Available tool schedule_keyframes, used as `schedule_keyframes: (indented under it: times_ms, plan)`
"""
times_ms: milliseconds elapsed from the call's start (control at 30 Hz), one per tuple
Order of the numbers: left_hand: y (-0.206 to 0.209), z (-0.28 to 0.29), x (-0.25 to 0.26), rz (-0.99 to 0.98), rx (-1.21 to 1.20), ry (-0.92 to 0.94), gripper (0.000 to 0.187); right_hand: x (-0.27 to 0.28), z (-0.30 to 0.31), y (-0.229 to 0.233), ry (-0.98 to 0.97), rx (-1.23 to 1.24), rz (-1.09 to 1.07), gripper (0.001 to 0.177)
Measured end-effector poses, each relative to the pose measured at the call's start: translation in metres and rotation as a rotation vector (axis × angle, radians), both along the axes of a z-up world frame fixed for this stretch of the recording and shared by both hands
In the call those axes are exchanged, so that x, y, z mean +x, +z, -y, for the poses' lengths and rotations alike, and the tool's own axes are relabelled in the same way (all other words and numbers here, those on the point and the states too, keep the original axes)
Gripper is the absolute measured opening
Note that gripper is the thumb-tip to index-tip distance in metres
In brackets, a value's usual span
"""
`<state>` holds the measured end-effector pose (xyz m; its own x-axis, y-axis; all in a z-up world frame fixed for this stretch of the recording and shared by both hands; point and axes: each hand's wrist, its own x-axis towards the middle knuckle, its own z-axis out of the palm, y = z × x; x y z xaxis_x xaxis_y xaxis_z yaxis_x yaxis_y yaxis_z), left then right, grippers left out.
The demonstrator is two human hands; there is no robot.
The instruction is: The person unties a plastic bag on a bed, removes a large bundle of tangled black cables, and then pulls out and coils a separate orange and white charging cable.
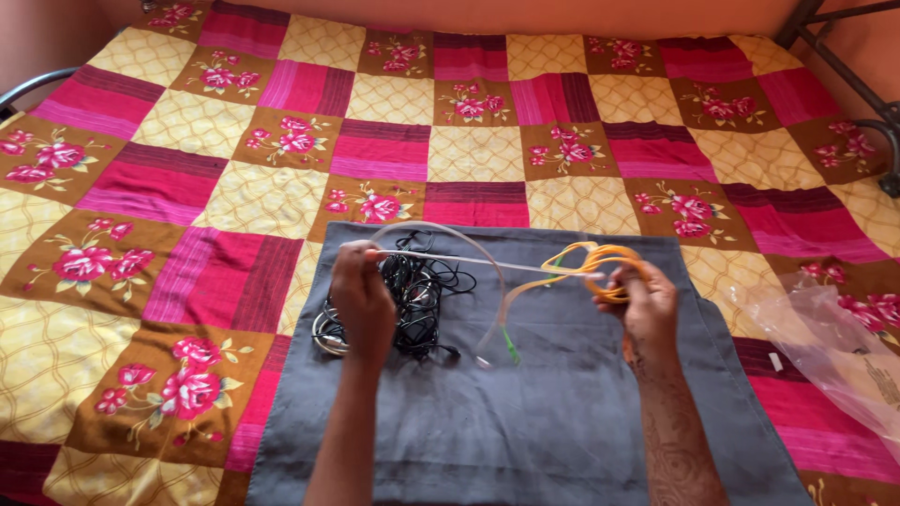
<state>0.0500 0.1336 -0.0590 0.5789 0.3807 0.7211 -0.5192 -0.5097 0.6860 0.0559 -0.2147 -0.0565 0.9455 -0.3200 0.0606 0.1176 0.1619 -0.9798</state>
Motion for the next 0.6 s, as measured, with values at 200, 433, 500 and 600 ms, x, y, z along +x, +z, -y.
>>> schedule_keyframes:
  times_ms: [200,433,500,600]
  plan:
    - [0.03,-0.017,-0.026,-0.062,-0.13,-0.106,0.012,0.01,-0.053,0.0,-0.05,-0.15,-0.093,0.027]
    - [0.033,0.022,-0.024,-0.152,0.098,-0.354,0.005,0.0,-0.129,0.016,0.098,-0.418,0.063,0.024]
    - [0.024,0.027,-0.02,-0.187,-0.176,-0.41,0.006,0.006,-0.136,0.014,0.061,-0.453,0.049,0.025]
    - [0.019,0.011,-0.01,0.03,-0.499,-0.373,0.012,0.012,-0.131,0.004,0.033,-0.441,-0.002,0.027]
